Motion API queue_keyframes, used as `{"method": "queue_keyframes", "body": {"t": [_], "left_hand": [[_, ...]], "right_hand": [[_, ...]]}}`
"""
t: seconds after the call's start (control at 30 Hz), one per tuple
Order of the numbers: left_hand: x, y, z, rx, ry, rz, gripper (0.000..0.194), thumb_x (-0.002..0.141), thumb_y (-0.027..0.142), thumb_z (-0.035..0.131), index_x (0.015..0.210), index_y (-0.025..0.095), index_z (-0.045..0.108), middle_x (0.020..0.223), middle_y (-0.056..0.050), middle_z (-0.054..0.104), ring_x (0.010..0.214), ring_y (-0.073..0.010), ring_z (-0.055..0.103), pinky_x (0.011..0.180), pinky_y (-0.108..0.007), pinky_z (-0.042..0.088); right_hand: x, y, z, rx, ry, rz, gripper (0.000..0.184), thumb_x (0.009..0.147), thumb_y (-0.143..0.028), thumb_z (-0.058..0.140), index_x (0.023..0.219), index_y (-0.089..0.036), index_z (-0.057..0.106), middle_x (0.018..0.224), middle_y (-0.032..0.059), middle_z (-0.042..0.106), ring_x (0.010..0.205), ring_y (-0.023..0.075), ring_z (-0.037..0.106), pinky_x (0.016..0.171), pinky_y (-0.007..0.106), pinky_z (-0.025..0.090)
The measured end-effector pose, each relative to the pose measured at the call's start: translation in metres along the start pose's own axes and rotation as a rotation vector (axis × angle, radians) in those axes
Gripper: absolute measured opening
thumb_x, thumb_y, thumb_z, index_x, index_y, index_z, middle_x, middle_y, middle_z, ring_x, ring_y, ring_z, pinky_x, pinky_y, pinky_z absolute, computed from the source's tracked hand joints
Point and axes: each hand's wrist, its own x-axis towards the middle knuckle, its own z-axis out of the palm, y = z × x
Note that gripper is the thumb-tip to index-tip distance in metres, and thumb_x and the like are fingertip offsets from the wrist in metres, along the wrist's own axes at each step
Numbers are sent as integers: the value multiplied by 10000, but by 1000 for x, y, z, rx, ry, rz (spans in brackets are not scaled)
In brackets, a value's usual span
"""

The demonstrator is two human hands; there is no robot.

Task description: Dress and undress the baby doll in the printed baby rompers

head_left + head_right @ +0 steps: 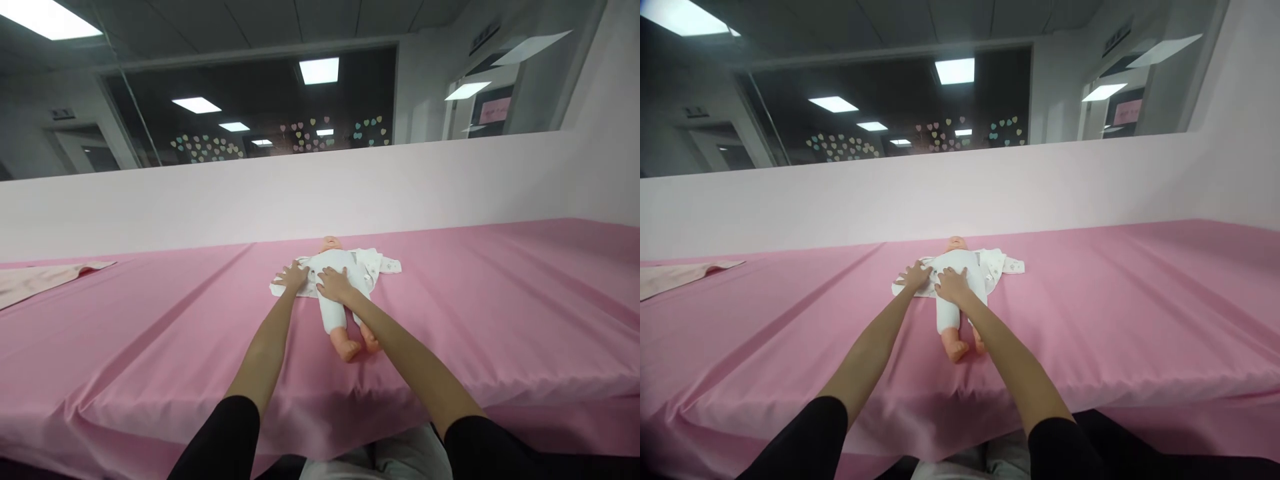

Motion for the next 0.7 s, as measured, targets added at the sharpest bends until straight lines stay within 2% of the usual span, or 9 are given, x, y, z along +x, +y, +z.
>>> {"method": "queue_keyframes", "body": {"t": [0.1, 0.2, 0.33, 0.4, 0.5, 0.6, 0.7], "left_hand": [[6, -11, -11, 30, 14, -61, 390, 623, 356, 652, 981, 230, 563, 1280, -198, 444, 1294, -481, 170, 884, -682, 200], [7, -21, -23, 14, 27, -92, 533, 614, 331, 667, 1119, 250, 519, 1252, -215, 469, 1265, -476, 255, 885, -661, 226], [1, -40, -32, -60, 23, -5, 609, 662, 249, 647, 1240, 236, 455, 1139, -185, 573, 1159, -389, 451, 947, -538, 283], [-4, -48, -31, -115, 36, 47, 586, 707, 228, 614, 1264, 209, 435, 1136, -175, 584, 1153, -349, 472, 963, -470, 306], [-10, -57, -27, -219, 63, 74, 571, 727, 189, 592, 1273, 172, 427, 1148, -173, 583, 1167, -328, 467, 986, -439, 305], [-15, -62, -25, -365, 59, 80, 515, 705, 123, 592, 1207, 185, 496, 1162, -138, 587, 1178, -292, 466, 1005, -402, 315], [-19, -66, -25, -558, -3, 67, 447, 682, 90, 606, 1115, 190, 564, 1116, -105, 619, 1087, -244, 544, 934, -345, 411]], "right_hand": [[-3, -2, -6, -16, -56, 36, 378, 893, -340, 304, 1179, -185, 496, 1294, 145, 463, 1226, 288, 344, 951, 657, 218], [-3, -7, -12, -23, -78, 53, 372, 889, -322, 301, 1161, -174, 506, 1242, 151, 496, 1184, 292, 382, 932, 651, 250], [2, -13, -15, -49, -100, 112, 391, 864, -340, 366, 1186, -156, 489, 1207, 159, 514, 1131, 304, 440, 920, 633, 285], [9, -15, -17, -58, -128, 141, 391, 836, -312, 420, 1183, -147, 493, 1161, 161, 539, 1067, 307, 495, 901, 625, 317], [22, -25, -17, -91, -157, 181, 409, 785, -213, 484, 1187, -140, 500, 1151, 179, 537, 1036, 320, 521, 893, 633, 326], [36, -42, -10, -162, -157, 229, 563, 740, -183, 543, 1288, -135, 421, 1270, 231, 443, 1175, 400, 401, 894, 705, 250], [48, -59, 5, -230, -143, 267, 678, 714, -210, 604, 1346, -143, 369, 1386, 236, 323, 1277, 458, 231, 920, 759, 78]]}}
